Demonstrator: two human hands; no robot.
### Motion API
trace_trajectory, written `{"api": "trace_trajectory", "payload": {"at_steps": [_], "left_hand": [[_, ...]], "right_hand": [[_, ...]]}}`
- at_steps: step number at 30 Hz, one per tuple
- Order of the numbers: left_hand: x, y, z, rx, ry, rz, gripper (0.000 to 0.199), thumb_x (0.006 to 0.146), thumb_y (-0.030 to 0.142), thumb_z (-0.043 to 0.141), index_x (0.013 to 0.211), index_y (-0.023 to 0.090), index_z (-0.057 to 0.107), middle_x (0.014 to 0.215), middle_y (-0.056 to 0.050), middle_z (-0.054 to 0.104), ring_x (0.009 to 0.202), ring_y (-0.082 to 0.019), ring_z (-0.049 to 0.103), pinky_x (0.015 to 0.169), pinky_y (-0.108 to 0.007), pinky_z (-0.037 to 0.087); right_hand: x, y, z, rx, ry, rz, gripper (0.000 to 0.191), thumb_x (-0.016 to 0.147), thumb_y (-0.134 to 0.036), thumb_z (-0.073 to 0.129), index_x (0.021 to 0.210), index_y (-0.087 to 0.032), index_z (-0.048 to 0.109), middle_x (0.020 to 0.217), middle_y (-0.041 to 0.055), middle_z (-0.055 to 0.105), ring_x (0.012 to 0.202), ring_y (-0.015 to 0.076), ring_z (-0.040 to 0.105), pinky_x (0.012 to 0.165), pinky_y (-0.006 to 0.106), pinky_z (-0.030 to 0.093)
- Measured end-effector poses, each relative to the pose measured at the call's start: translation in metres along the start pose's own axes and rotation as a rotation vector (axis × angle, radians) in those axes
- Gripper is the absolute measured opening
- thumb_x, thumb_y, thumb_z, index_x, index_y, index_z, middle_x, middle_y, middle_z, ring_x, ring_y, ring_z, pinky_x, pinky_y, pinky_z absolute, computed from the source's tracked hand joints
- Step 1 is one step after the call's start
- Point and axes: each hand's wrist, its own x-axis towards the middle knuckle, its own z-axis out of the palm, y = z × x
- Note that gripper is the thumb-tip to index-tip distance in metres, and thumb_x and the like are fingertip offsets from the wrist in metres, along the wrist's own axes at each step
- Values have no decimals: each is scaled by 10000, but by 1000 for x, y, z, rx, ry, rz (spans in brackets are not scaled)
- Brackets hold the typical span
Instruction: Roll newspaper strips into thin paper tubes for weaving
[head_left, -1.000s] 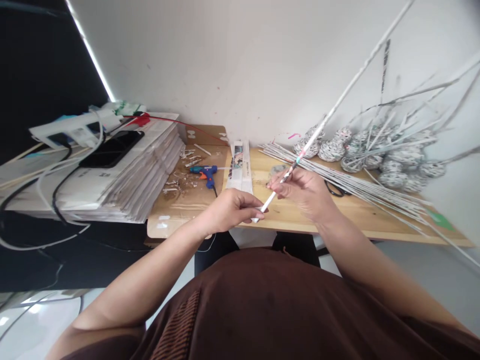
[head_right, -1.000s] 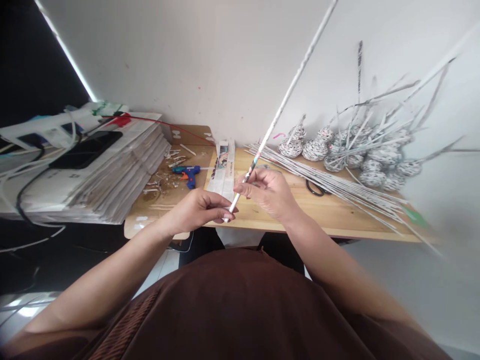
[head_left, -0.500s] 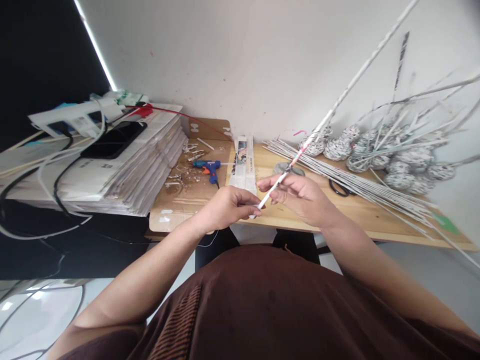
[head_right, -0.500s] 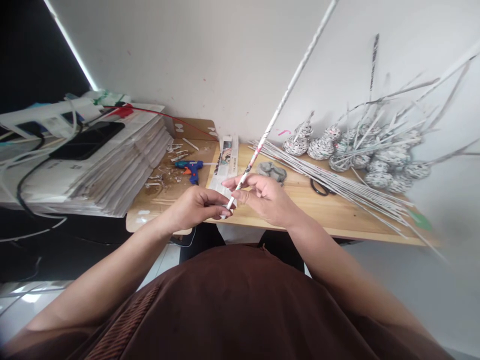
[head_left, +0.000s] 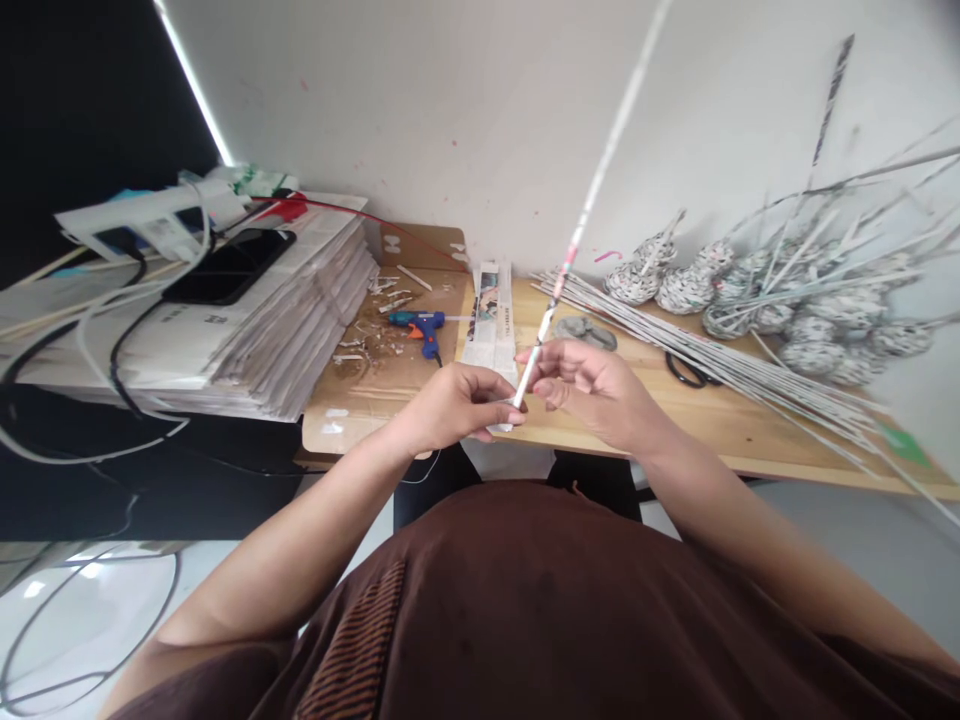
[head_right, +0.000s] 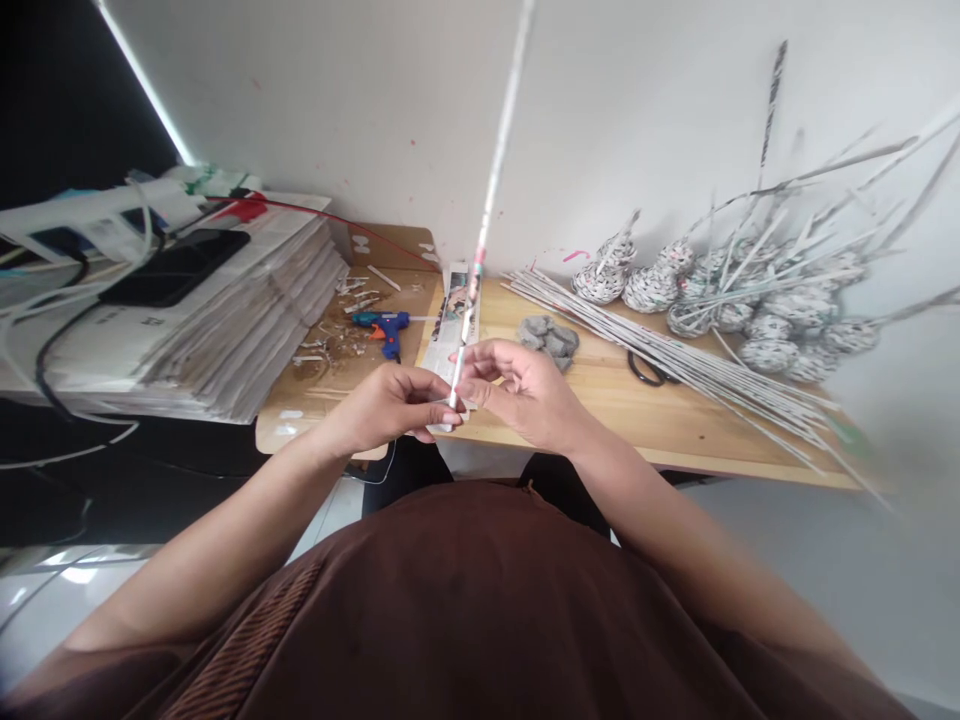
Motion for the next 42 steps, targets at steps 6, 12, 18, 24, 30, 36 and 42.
{"api": "trace_trajectory", "payload": {"at_steps": [6, 12, 18, 24, 30, 36, 42], "left_hand": [[4, -7, -4, 45, 213, 100, 324, 628, 412, 802, 744, 145, 661, 609, 28, 565, 531, -78, 498, 462, -184, 446], [9, -14, 0, 123, 301, 215, 306, 650, 403, 789, 712, 132, 662, 670, -5, 629, 629, -107, 559, 587, -217, 447], [8, -13, 0, 64, 326, 104, 325, 634, 413, 794, 728, 141, 646, 646, 14, 576, 509, -73, 479, 406, -173, 411], [4, -7, 2, -28, 208, 27, 349, 650, 413, 793, 737, 142, 591, 676, -16, 643, 589, -112, 590, 488, -216, 533], [4, -9, 10, -31, 27, -14, 328, 643, 377, 808, 768, 139, 620, 687, -30, 683, 626, -128, 639, 570, -234, 545], [3, -16, 13, 62, 9, 9, 264, 662, 365, 789, 755, 131, 709, 671, -30, 679, 583, -109, 592, 558, -213, 500], [3, -17, 16, 60, -77, 40, 245, 677, 357, 772, 770, 133, 738, 678, -38, 685, 587, -121, 582, 567, -229, 481]], "right_hand": [[-8, 29, 15, -61, -23, 151, 333, 762, -408, 735, 963, -172, 614, 902, 51, 668, 793, 155, 625, 726, 301, 500], [-7, 46, 32, -158, 61, 86, 324, 815, -475, 651, 893, -161, 645, 776, 15, 639, 636, 118, 544, 579, 250, 422], [-15, 49, 32, -341, -94, 117, 301, 874, -440, 575, 801, -170, 687, 661, 8, 633, 549, 107, 493, 509, 238, 352], [-7, 32, 3, -352, 30, 52, 300, 877, -446, 577, 875, -174, 703, 762, 37, 685, 654, 148, 583, 602, 273, 437], [10, -5, -7, -151, -107, -84, 280, 886, -446, 571, 921, -217, 728, 1090, 66, 680, 903, 183, 610, 737, 297, 489], [14, -6, -6, -44, -77, -94, 286, 889, -426, 584, 936, -190, 739, 890, 48, 694, 726, 125, 571, 673, 268, 476], [6, -6, -13, 55, -391, -88, 347, 877, -433, 606, 1146, -230, 688, 1106, 66, 683, 1008, 188, 628, 890, 336, 489]]}}
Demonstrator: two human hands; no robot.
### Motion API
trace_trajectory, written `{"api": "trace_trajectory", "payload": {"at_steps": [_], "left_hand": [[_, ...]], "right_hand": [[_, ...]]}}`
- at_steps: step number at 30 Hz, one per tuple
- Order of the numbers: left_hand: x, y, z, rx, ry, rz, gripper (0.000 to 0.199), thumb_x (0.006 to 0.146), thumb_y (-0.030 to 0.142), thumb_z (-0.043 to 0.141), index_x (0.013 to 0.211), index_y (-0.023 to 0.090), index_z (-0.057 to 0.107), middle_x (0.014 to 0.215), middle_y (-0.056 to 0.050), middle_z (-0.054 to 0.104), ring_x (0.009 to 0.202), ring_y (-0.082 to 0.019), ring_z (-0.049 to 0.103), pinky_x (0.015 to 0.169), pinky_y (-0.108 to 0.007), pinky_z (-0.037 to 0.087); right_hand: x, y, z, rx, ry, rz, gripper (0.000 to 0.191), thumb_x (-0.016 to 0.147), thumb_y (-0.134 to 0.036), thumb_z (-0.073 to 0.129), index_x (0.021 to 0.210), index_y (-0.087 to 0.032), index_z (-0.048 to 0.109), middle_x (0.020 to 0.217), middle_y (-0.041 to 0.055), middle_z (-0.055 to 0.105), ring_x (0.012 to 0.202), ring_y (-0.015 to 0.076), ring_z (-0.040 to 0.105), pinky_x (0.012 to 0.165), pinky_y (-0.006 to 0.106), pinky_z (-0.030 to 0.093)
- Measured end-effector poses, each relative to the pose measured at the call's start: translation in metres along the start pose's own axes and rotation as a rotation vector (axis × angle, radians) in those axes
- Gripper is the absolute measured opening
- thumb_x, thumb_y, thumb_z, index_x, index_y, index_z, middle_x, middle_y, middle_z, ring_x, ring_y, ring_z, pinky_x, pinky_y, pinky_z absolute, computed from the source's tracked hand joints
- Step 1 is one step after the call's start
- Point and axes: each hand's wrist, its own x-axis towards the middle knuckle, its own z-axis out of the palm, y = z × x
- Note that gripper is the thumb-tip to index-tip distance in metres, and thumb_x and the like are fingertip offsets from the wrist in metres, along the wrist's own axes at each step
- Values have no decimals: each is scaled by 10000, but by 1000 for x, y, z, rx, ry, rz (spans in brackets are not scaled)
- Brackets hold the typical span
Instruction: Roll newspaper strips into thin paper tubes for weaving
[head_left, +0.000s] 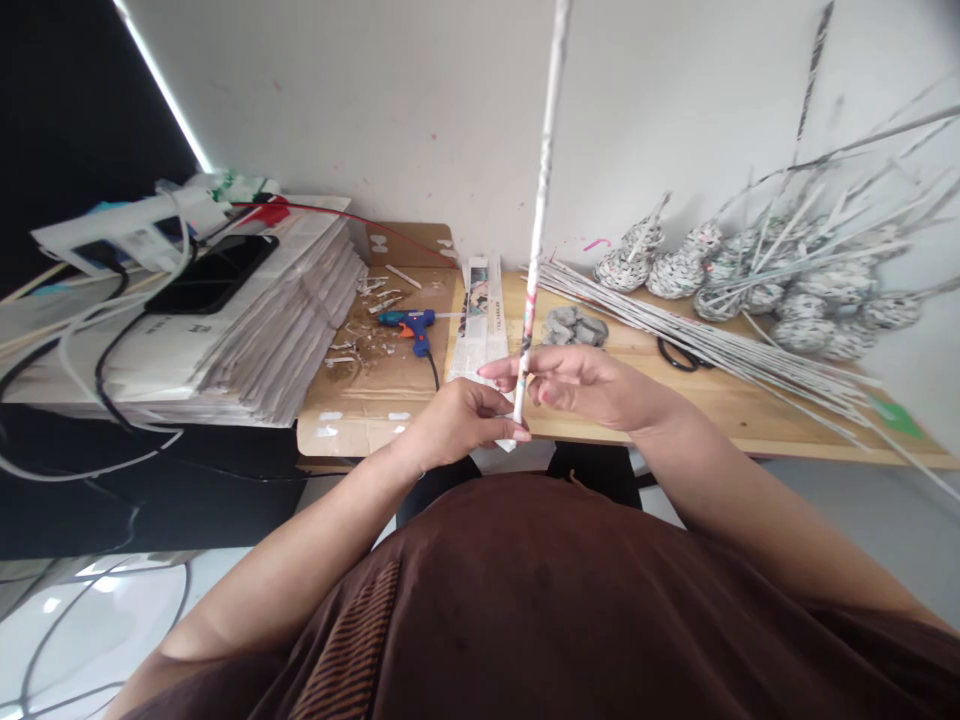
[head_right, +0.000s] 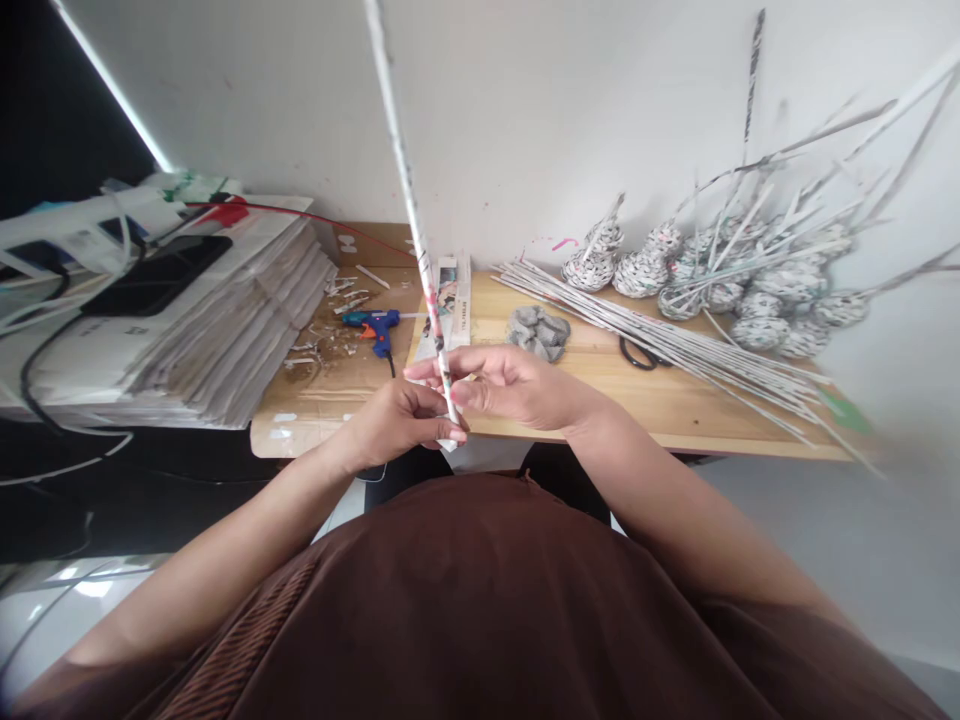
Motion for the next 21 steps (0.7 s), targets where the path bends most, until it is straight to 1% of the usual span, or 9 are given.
{"api": "trace_trajectory", "payload": {"at_steps": [3, 6, 8, 11, 13, 15, 17, 19, 21], "left_hand": [[0, -1, 2, 60, 11, 21, 221, 685, 337, 761, 758, 129, 737, 642, -23, 666, 565, -111, 549, 555, -221, 436], [-2, 1, 4, 150, 32, 39, 222, 716, 350, 733, 752, 130, 739, 629, -9, 657, 566, -106, 528, 556, -219, 398], [-4, 2, 6, 220, 48, 55, 247, 738, 375, 712, 769, 133, 748, 639, -6, 663, 577, -111, 529, 564, -223, 390], [-7, 5, 8, 302, 71, 69, 265, 756, 393, 696, 809, 143, 761, 660, -3, 684, 605, -124, 556, 588, -230, 399], [-8, 5, 9, 316, 83, 72, 249, 762, 377, 697, 837, 149, 764, 707, -10, 714, 653, -140, 595, 634, -237, 423], [-9, 6, 11, 312, 89, 76, 223, 771, 345, 692, 862, 155, 764, 774, -21, 740, 712, -155, 629, 681, -243, 441], [-9, 5, 11, 313, 86, 80, 206, 784, 327, 679, 876, 162, 763, 801, -23, 750, 738, -163, 645, 687, -242, 448], [-10, 4, 11, 322, 77, 81, 209, 792, 329, 670, 883, 165, 762, 801, -23, 752, 742, -168, 653, 679, -243, 454], [-10, 1, 11, 335, 73, 77, 219, 797, 338, 665, 893, 168, 763, 803, -25, 754, 752, -176, 660, 690, -249, 464]], "right_hand": [[-1, 1, 1, -54, 77, -19, 251, 880, -369, 619, 1052, -226, 732, 1041, 58, 708, 972, 180, 647, 888, 329, 494], [0, 4, 1, -114, 152, 19, 238, 874, -369, 625, 1001, -214, 753, 941, 50, 722, 895, 173, 658, 828, 304, 511], [0, 5, 1, -128, 206, 13, 230, 856, -372, 647, 980, -215, 760, 911, 42, 721, 872, 165, 653, 793, 284, 509], [0, 8, 2, -121, 283, 5, 208, 827, -373, 680, 937, -220, 767, 883, 31, 716, 851, 153, 642, 760, 264, 496], [0, 10, 4, -103, 329, 18, 199, 804, -379, 703, 893, -214, 767, 865, 27, 713, 829, 149, 636, 739, 261, 489], [0, 11, 7, -78, 386, 27, 196, 767, -384, 735, 824, -197, 752, 808, 19, 696, 771, 138, 620, 696, 257, 479], [0, 13, 8, -57, 442, 24, 213, 728, -386, 765, 758, -180, 719, 737, 3, 662, 700, 120, 586, 643, 247, 463], [0, 13, 7, -46, 455, 20, 231, 723, -392, 767, 753, -175, 694, 724, -3, 647, 676, 111, 566, 618, 238, 457], [-2, 13, 6, -55, 379, 37, 226, 764, -395, 730, 825, -179, 703, 796, 13, 670, 728, 121, 590, 647, 240, 474]]}}
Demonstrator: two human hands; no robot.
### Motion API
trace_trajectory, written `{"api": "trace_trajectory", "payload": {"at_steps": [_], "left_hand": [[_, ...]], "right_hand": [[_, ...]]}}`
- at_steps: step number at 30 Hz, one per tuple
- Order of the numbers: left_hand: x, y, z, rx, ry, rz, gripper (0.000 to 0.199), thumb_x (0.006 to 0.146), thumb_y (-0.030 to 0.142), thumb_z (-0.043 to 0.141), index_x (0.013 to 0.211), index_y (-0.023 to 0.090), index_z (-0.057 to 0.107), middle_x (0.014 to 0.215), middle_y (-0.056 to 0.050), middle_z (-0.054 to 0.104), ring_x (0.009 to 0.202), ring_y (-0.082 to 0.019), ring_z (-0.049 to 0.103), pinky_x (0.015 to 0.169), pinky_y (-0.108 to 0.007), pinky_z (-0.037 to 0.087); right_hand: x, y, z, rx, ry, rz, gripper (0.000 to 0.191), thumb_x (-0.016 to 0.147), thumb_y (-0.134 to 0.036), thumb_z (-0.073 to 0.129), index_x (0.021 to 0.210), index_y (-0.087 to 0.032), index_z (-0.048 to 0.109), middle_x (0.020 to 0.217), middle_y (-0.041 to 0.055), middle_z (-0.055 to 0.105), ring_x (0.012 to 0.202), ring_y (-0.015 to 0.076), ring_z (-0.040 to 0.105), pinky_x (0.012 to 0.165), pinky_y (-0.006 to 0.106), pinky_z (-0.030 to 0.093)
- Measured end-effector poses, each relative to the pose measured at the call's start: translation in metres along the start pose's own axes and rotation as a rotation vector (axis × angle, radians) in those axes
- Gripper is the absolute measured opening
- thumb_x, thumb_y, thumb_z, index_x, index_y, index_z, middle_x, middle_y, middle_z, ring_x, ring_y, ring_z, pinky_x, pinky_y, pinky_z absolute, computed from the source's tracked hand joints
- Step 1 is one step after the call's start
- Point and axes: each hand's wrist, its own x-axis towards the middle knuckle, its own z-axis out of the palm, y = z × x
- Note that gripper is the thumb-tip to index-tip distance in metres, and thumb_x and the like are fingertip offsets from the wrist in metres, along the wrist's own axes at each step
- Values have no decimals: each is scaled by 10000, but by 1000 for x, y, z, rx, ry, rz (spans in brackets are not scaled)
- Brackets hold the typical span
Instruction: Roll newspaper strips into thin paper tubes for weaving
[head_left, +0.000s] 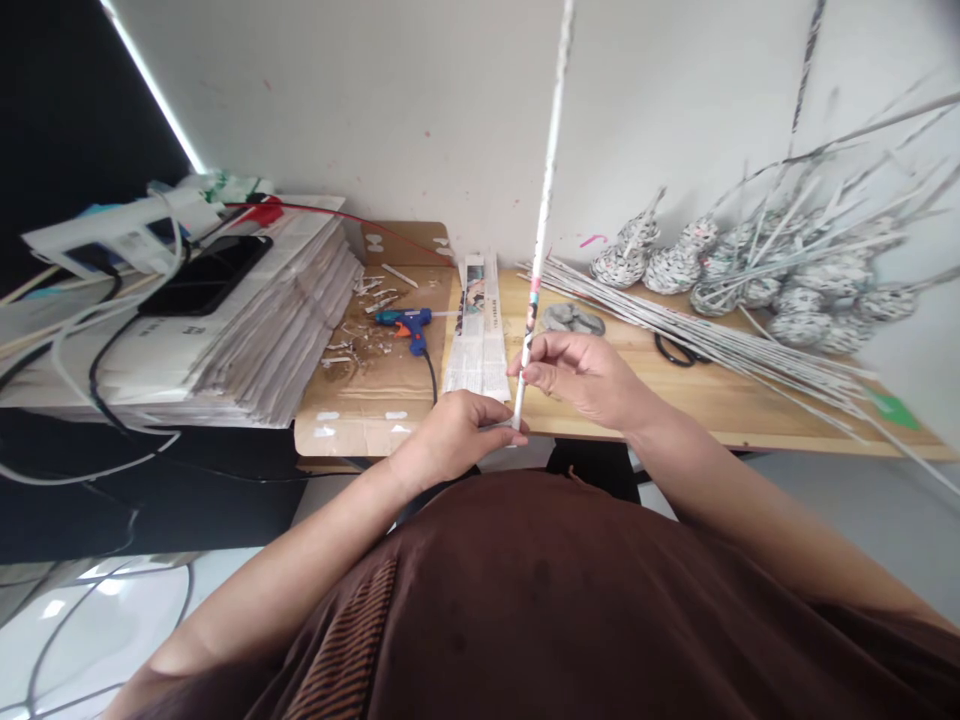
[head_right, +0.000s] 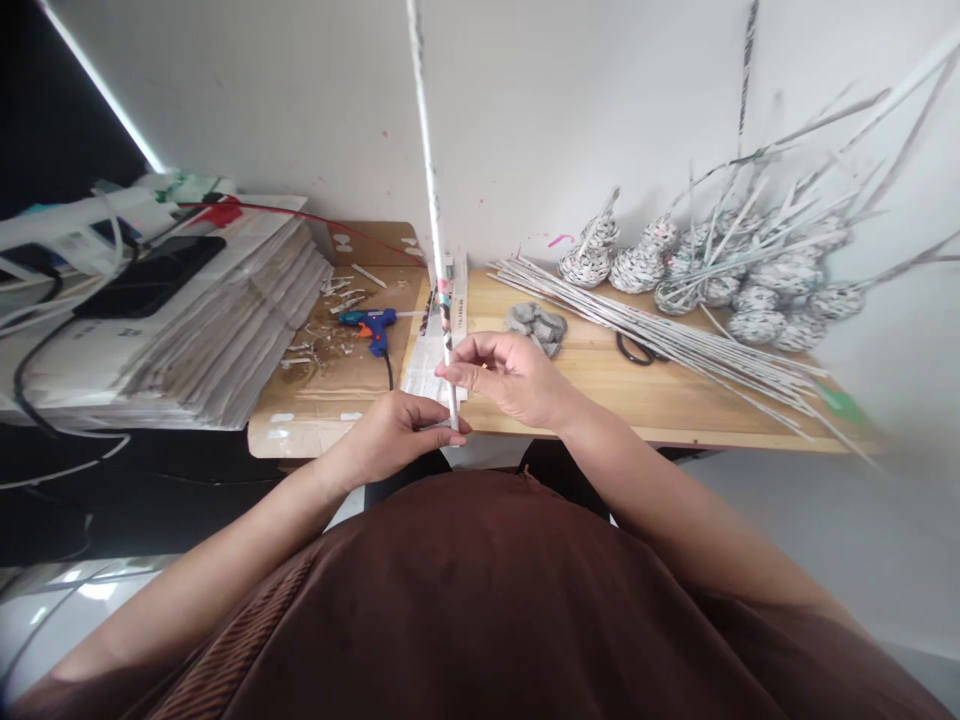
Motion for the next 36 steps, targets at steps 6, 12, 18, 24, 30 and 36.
{"api": "trace_trajectory", "payload": {"at_steps": [6, 12, 18, 24, 30, 36], "left_hand": [[-1, -3, 0, 19, -15, 16, 206, 811, 321, 655, 917, 182, 765, 850, -22, 759, 806, -190, 672, 742, -264, 474], [-3, -3, -3, -11, 8, 28, 209, 825, 323, 642, 932, 190, 762, 879, -22, 760, 833, -193, 681, 770, -271, 483], [-4, -5, -2, -53, 33, 36, 201, 800, 307, 671, 947, 205, 763, 913, -21, 764, 869, -199, 686, 793, -274, 495], [-5, -9, -3, -37, 74, 32, 209, 787, 337, 681, 922, 205, 771, 887, -24, 767, 817, -194, 686, 732, -264, 497], [-5, -16, -9, -39, 215, -3, 261, 695, 399, 763, 876, 210, 769, 846, -19, 765, 749, -174, 677, 700, -261, 481], [-8, -11, -13, -28, 222, -15, 216, 699, 384, 759, 818, 203, 761, 818, -6, 759, 771, -169, 674, 732, -255, 470]], "right_hand": [[-3, 4, 1, 35, -77, 24, 197, 725, -358, 767, 768, -178, 698, 823, 21, 701, 771, 148, 643, 727, 287, 520], [-7, 3, 1, 44, 3, 7, 178, 745, -347, 758, 789, -186, 696, 819, 13, 689, 736, 124, 623, 695, 265, 512], [-9, 3, 0, 28, 36, 3, 174, 751, -346, 759, 767, -185, 695, 732, 3, 639, 697, 122, 590, 658, 261, 489], [-10, 7, 4, 51, 122, 8, 265, 696, -364, 802, 730, -182, 613, 682, -17, 574, 625, 108, 528, 579, 255, 452], [-13, 3, 5, 31, 149, -22, 253, 700, -327, 799, 749, -176, 602, 697, -3, 607, 646, 120, 561, 584, 257, 453], [-18, 5, 11, -90, -48, 63, 196, 785, -309, 725, 898, -186, 623, 800, 11, 639, 712, 135, 609, 644, 266, 488]]}}
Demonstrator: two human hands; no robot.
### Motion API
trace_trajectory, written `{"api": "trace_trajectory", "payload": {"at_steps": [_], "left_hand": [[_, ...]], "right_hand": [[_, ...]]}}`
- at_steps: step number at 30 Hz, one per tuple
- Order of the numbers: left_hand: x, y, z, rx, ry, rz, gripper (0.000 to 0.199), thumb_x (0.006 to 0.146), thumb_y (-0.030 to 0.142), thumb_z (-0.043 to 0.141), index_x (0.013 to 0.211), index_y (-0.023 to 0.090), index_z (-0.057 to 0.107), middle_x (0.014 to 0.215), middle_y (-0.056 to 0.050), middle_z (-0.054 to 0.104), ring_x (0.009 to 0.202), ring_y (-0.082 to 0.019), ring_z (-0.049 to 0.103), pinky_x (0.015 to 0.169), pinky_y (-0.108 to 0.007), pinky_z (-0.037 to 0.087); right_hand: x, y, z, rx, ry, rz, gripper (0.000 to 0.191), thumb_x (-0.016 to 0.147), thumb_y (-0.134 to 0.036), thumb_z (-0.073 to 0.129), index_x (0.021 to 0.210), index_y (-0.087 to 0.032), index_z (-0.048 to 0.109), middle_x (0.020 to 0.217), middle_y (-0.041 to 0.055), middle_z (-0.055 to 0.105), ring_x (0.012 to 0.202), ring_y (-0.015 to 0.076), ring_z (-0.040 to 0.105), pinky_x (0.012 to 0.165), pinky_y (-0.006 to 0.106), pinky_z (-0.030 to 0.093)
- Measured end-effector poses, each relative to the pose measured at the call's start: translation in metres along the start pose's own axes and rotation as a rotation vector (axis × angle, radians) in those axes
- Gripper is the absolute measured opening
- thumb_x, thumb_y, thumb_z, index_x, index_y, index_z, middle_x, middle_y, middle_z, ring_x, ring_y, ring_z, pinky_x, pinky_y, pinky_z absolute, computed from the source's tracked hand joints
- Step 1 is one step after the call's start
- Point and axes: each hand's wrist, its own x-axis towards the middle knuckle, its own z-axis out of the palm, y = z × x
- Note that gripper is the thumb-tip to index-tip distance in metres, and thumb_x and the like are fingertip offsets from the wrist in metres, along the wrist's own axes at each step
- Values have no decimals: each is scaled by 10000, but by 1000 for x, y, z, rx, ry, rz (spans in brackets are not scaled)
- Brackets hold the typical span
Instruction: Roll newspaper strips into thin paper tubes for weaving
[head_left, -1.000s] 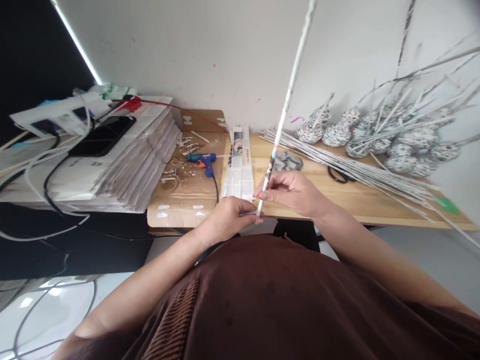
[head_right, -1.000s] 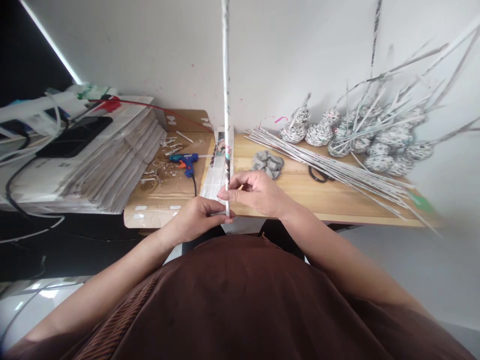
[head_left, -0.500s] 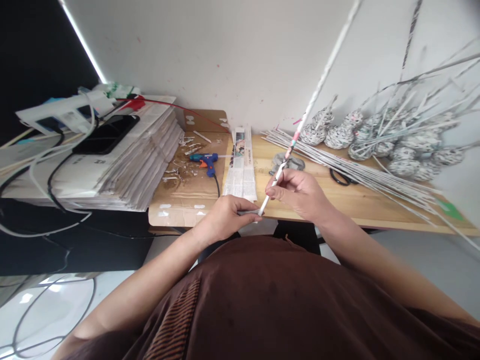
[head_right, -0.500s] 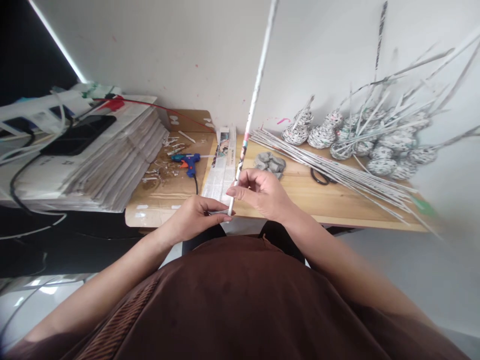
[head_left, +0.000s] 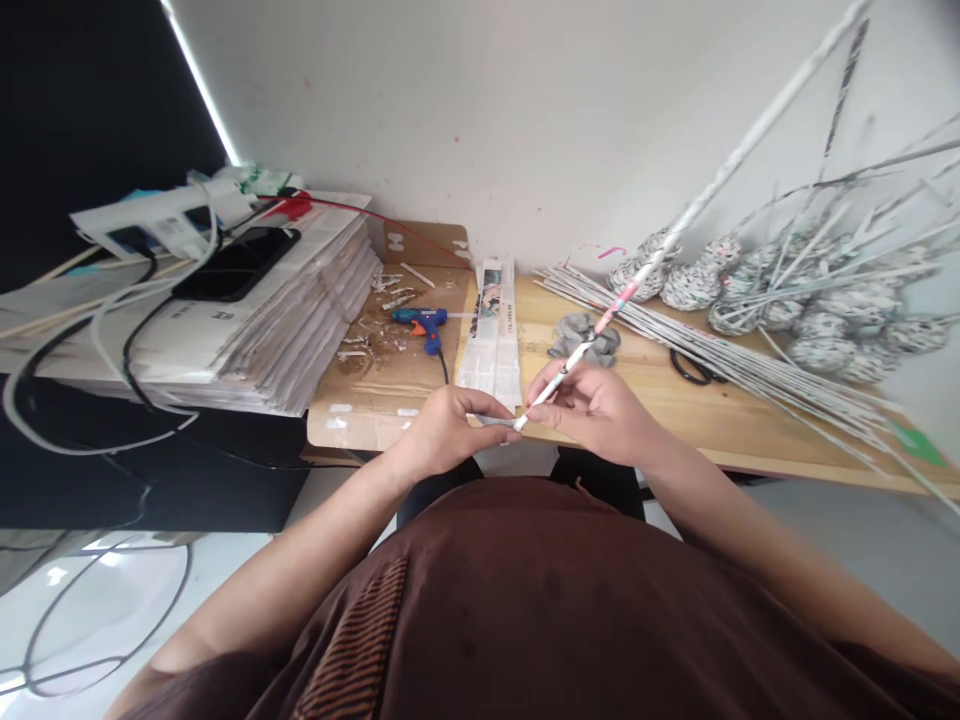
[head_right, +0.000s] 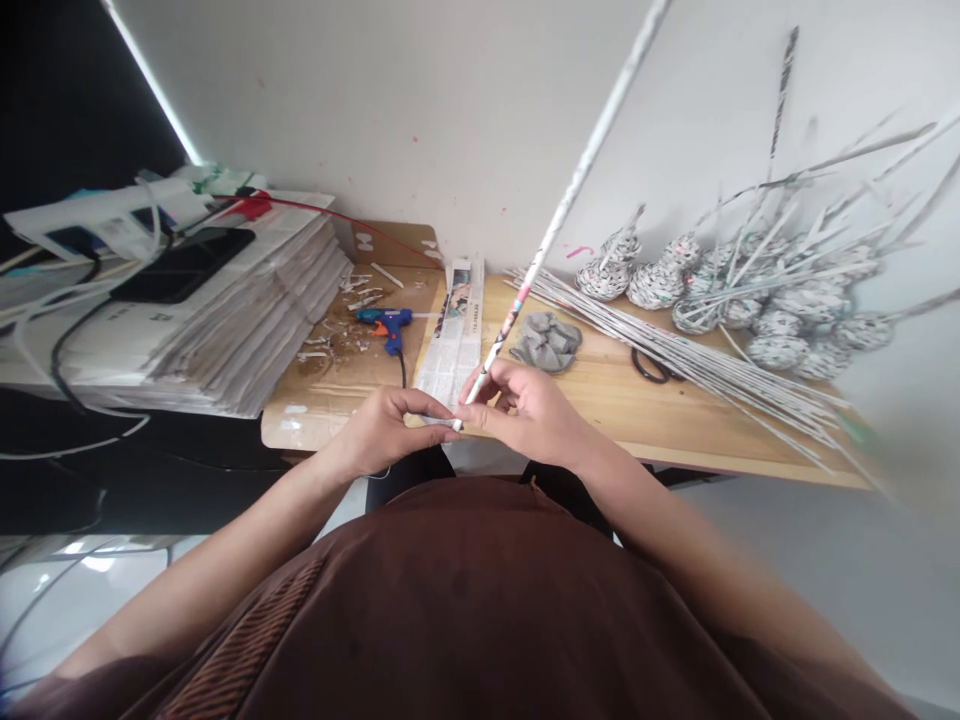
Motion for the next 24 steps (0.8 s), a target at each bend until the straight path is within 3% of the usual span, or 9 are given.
{"api": "trace_trajectory", "payload": {"at_steps": [3, 7, 12, 14, 16, 18, 20, 22, 24], "left_hand": [[-1, 2, 0, 33, 12, 3, 196, 709, 382, 750, 800, 209, 760, 785, 2, 752, 747, -163, 666, 713, -251, 465], [1, 2, -7, 1, 80, 20, 199, 755, 391, 711, 816, 209, 760, 800, -13, 751, 753, -163, 659, 717, -255, 468], [2, -11, -29, -150, 597, 31, 271, 816, 439, 647, 771, 183, 721, 761, -27, 722, 702, -141, 624, 687, -245, 471], [0, -19, -31, -283, 661, -21, 399, 853, 500, 577, 658, 166, 679, 619, -22, 658, 570, -111, 562, 588, -233, 440], [-2, -24, -24, -480, 535, -123, 426, 844, 522, 579, 666, 149, 681, 576, -19, 619, 511, -90, 516, 509, -216, 394], [-4, -24, -9, -671, 273, -232, 327, 799, 459, 669, 884, 149, 726, 721, -36, 666, 589, -87, 553, 511, -192, 392], [-4, -20, 6, -815, 65, -314, 367, 732, 370, 759, 1033, 164, 713, 833, -47, 679, 667, -85, 581, 558, -179, 419], [0, -14, 18, -864, -20, -334, 389, 710, 364, 779, 1033, 158, 712, 852, -55, 679, 686, -87, 588, 573, -180, 425], [7, -10, 23, -785, -27, -296, 352, 756, 438, 723, 937, 137, 723, 784, -56, 676, 643, -88, 578, 547, -184, 410]], "right_hand": [[-1, 3, 8, -98, -37, 17, 168, 818, -319, 684, 893, -173, 646, 792, 24, 659, 698, 138, 622, 626, 264, 493], [1, 8, 11, -84, 57, 4, 172, 821, -324, 682, 867, -165, 638, 781, 30, 668, 699, 141, 637, 629, 268, 505], [5, 12, 2, 37, 232, -45, 184, 798, -313, 705, 838, -160, 612, 743, 30, 676, 688, 144, 661, 592, 260, 514], [8, 12, 0, 56, 322, -70, 214, 772, -331, 727, 810, -160, 605, 727, 34, 675, 678, 148, 659, 552, 254, 499], [12, 14, 1, 56, 391, -90, 239, 758, -355, 736, 797, -160, 603, 710, 40, 678, 650, 144, 643, 533, 256, 485], [15, 17, 4, 27, 450, -113, 239, 763, -362, 731, 801, -159, 611, 694, 39, 677, 602, 129, 606, 522, 258, 467], [18, 21, 9, -37, 503, -154, 213, 773, -350, 724, 804, -163, 625, 662, 21, 657, 554, 113, 554, 508, 255, 443], [19, 23, 13, -104, 537, -208, 169, 781, -318, 720, 813, -170, 645, 663, 9, 641, 547, 107, 533, 510, 254, 436], [19, 24, 12, -129, 568, -259, 136, 782, -286, 719, 831, -177, 652, 721, 18, 659, 588, 117, 565, 546, 262, 464]]}}
